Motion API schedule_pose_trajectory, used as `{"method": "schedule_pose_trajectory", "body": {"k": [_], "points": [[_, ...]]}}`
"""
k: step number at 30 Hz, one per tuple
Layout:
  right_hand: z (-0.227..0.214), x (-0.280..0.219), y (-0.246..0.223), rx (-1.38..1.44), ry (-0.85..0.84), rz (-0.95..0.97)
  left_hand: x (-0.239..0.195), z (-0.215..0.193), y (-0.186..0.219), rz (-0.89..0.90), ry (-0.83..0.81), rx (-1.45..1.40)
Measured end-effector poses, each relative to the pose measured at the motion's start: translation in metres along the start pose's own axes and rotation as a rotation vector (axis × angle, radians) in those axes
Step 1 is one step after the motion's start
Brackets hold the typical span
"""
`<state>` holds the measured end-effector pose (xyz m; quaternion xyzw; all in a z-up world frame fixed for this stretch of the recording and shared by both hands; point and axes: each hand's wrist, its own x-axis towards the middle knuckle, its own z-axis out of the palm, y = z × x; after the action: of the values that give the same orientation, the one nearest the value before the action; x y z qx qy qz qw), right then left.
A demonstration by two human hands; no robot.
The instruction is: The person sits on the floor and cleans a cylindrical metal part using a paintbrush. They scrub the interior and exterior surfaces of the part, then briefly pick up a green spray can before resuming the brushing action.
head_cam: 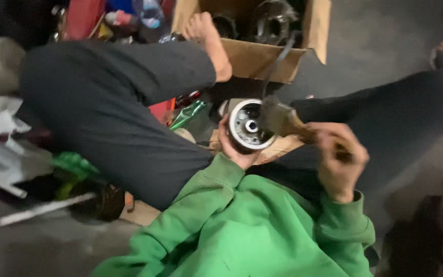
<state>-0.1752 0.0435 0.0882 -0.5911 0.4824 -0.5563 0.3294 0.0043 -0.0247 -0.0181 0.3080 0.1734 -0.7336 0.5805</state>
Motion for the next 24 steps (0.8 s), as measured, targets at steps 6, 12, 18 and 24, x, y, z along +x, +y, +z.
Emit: {"method": "schedule_pose_trajectory", "body": {"k": [6, 12, 18, 24], "points": [[-0.006, -0.004, 0.002, 0.089, 0.253, -0.006, -0.003, 0.001, -0.006, -0.107, 0.086, 0.105], [-0.018, 0.000, -0.004, -0.119, 0.138, -0.072, 0.019, -0.032, -0.033, 0.320, -0.106, 0.227], [-0.015, 0.000, -0.015, -0.001, -0.031, 0.052, -0.002, 0.001, -0.009, -0.281, -0.020, 0.144], [-0.029, 0.009, 0.007, -0.243, 0.147, -0.377, -0.002, 0.001, -0.015, -0.175, -0.610, -0.094]]}}
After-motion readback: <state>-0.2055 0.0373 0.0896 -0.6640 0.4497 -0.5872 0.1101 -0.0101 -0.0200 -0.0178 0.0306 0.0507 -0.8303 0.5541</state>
